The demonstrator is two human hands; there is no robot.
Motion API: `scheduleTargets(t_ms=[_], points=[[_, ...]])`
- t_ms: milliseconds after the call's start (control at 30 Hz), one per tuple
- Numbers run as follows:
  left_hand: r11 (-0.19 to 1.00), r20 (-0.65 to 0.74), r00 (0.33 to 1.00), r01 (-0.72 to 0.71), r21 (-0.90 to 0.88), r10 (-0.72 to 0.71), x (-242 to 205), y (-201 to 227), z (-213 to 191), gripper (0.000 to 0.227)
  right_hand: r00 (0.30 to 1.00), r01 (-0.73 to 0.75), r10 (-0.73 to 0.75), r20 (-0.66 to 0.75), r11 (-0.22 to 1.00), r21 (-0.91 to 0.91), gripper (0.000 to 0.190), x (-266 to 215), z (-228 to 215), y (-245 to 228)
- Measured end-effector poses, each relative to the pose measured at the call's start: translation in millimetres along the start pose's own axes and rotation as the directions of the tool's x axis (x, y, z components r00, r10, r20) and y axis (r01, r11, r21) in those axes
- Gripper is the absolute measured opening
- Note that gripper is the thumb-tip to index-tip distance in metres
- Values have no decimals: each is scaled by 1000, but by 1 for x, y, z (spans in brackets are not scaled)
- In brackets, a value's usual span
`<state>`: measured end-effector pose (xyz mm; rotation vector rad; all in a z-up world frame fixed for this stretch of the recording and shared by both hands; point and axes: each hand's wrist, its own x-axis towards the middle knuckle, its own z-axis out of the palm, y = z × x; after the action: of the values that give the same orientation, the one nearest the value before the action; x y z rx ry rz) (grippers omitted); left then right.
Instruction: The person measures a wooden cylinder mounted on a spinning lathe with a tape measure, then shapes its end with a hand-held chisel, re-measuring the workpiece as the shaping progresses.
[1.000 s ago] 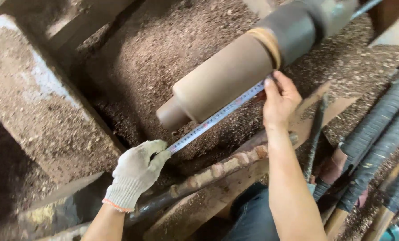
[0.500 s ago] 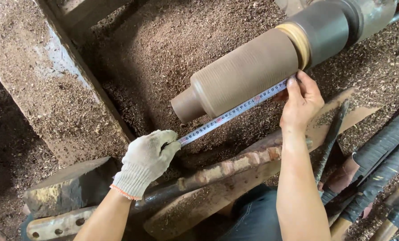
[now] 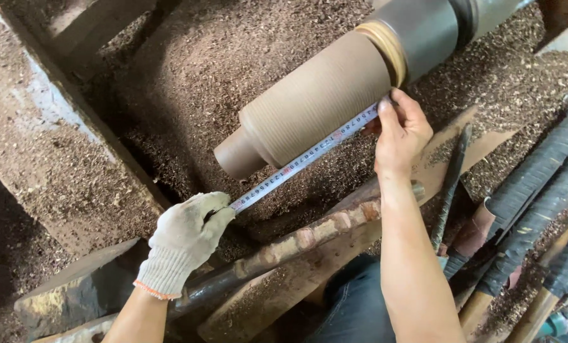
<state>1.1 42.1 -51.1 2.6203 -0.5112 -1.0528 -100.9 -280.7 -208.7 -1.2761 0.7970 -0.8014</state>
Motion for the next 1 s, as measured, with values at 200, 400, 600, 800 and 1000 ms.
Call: scheduleTargets(t_ms=[200, 400, 600, 800, 1000], points=[[999, 6, 999, 35, -12, -35, -1, 5, -3, 33, 1000, 8, -7, 29, 1000, -27, 26, -1, -3, 2], [999, 1, 999, 38, 5, -38, -1, 6, -2, 33, 999, -25, 26, 26, 999, -19, 25, -2, 0, -6], [980, 102, 976, 185, 67, -191, 0, 18, -10, 35, 1000, -4, 5, 22, 1000, -19, 25, 0, -1, 0], [991, 90, 988, 122, 53, -126, 1, 8, -4, 37, 1000, 20, -19, 13, 999, -40, 24, 1, -1, 0], [996, 50, 995, 85, 14, -85, -1, 10, -7, 35, 1000, 7, -8, -16, 997, -73, 24, 2, -1, 3]])
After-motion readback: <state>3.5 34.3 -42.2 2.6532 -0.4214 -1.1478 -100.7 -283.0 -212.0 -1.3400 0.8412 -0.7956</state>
